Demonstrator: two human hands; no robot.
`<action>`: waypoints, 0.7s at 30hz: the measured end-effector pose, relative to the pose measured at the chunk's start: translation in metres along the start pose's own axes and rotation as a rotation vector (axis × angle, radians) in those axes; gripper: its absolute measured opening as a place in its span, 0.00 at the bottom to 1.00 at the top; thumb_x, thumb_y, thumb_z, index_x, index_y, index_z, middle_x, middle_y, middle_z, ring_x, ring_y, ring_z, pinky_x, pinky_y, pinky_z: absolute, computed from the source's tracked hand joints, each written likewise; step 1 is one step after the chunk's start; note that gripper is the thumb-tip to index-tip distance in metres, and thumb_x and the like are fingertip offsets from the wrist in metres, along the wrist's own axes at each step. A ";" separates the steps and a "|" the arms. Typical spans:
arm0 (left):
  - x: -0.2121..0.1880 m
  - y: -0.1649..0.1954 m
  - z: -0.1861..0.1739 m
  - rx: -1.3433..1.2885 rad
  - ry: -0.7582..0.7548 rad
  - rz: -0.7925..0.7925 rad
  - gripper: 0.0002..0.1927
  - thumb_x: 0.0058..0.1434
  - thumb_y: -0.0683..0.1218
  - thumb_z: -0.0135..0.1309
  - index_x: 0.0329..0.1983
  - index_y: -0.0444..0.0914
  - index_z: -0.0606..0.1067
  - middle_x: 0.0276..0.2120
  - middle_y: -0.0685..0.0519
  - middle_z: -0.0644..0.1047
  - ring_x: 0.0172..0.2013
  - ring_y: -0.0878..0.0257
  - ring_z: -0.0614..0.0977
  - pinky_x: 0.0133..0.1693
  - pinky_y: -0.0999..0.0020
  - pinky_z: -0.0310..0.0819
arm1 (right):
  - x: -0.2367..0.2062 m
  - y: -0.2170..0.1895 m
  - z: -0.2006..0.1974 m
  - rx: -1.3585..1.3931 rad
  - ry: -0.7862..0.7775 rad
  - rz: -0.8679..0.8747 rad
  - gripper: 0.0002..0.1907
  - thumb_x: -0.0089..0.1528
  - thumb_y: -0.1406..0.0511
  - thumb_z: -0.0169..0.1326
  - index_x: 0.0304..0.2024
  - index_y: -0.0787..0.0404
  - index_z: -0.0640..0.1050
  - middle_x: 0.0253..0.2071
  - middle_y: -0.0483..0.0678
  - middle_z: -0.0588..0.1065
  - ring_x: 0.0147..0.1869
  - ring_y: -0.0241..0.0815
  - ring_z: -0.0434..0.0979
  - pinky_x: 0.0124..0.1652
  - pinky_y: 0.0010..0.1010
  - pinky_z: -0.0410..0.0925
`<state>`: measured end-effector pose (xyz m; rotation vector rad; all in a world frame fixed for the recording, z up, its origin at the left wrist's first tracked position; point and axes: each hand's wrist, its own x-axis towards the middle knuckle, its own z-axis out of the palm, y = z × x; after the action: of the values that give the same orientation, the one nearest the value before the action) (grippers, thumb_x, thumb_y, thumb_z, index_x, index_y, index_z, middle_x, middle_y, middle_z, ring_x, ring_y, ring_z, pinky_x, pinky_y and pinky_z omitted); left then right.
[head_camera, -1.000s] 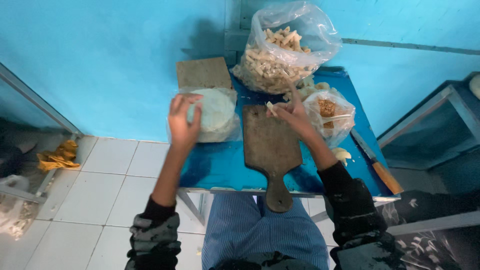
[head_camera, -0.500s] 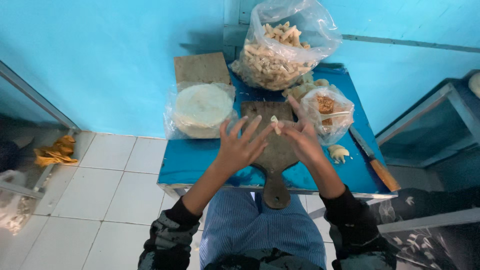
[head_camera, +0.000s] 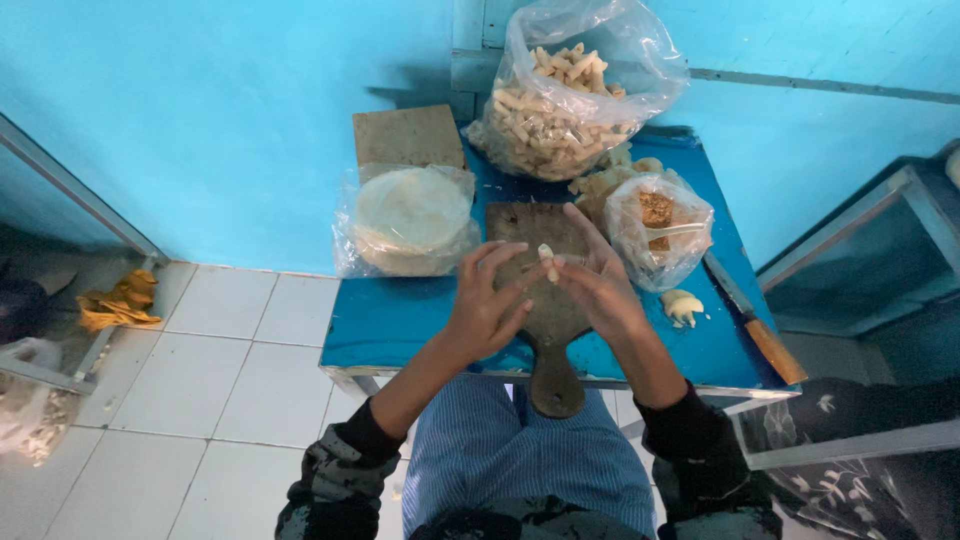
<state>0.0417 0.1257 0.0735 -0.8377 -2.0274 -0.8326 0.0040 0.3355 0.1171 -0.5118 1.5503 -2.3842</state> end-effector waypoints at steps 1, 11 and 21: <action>0.000 -0.001 0.001 -0.064 0.007 0.004 0.26 0.68 0.48 0.54 0.70 0.49 0.71 0.71 0.45 0.63 0.68 0.43 0.65 0.69 0.45 0.58 | 0.001 0.001 0.000 0.019 0.017 -0.007 0.46 0.64 0.72 0.54 0.80 0.60 0.48 0.48 0.55 0.78 0.53 0.44 0.79 0.54 0.35 0.71; 0.020 -0.060 -0.060 0.181 0.265 -0.190 0.18 0.68 0.42 0.54 0.61 0.39 0.77 0.63 0.41 0.68 0.62 0.45 0.68 0.64 0.48 0.62 | 0.020 -0.070 -0.006 -0.342 0.426 -1.206 0.35 0.77 0.77 0.53 0.77 0.53 0.50 0.42 0.48 0.72 0.43 0.40 0.72 0.46 0.37 0.71; 0.048 -0.112 -0.073 0.491 0.155 -0.498 0.39 0.56 0.55 0.67 0.64 0.30 0.69 0.54 0.32 0.71 0.52 0.34 0.71 0.50 0.38 0.63 | 0.124 -0.056 -0.035 -1.171 0.368 -0.716 0.46 0.60 0.68 0.66 0.77 0.61 0.59 0.67 0.58 0.74 0.69 0.54 0.76 0.66 0.38 0.69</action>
<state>-0.0392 0.0183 0.1197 0.0093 -2.1921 -0.5872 -0.1244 0.3379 0.1743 -0.9861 3.3480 -1.6816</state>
